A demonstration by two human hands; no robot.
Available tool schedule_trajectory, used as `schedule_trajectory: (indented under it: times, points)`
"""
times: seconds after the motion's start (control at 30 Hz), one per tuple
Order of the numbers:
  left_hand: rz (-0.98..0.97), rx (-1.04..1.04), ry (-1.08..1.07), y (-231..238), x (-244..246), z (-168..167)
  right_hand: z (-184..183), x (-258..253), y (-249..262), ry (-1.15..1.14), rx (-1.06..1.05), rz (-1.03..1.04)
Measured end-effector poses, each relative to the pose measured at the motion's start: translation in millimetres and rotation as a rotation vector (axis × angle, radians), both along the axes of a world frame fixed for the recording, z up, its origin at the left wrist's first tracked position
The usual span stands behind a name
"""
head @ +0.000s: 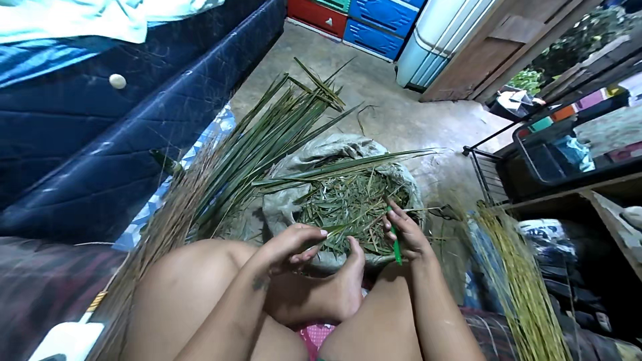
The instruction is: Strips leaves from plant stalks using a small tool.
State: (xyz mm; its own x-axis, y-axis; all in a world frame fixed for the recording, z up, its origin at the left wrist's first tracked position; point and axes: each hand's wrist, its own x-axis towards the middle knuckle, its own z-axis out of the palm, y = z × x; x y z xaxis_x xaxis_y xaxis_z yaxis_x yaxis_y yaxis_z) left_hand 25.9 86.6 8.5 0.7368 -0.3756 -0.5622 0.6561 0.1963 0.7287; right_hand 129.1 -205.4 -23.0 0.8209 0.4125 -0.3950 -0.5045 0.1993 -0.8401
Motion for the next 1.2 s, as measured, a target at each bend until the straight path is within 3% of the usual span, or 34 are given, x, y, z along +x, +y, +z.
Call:
schedule_trajectory:
  times: [0.23,0.4,0.5,0.6,0.8,0.9,1.03,1.2]
  points:
    - [-0.088,0.001,-0.032,10.7,-2.7,-2.1,-8.0,21.5,-30.6,-0.059,0.053,-0.256]
    - [-0.125,0.091,-0.055,14.7,-3.2,3.2,-10.9,29.8,-38.4,-0.071,-0.084,-0.911]
    - [-0.021,0.241,-0.025,11.5,-1.7,6.5,-11.5,29.2,-43.5,-0.085,-0.194,-1.101]
    - [0.061,0.417,-0.033,1.5,0.4,4.0,-7.7,22.6,-31.1,-0.118,-0.277,-1.011]
    - [-0.040,0.742,-0.179,-38.3,-2.8,-13.9,-10.9,-18.3,39.3,-0.098,-0.426,-0.235]
    - [-0.170,0.851,-0.254,-60.1,-10.5,-17.4,-17.7,-35.5,71.9,0.016,-0.350,-0.015]
    - [-0.313,0.903,-0.289,-74.8,-14.6,-20.4,-22.6,-34.0,78.6,0.035,-0.327,-0.024]
    - [-0.406,0.919,-0.285,-75.1,-10.5,-21.4,-30.1,-14.2,59.5,0.003,-0.378,-0.273]
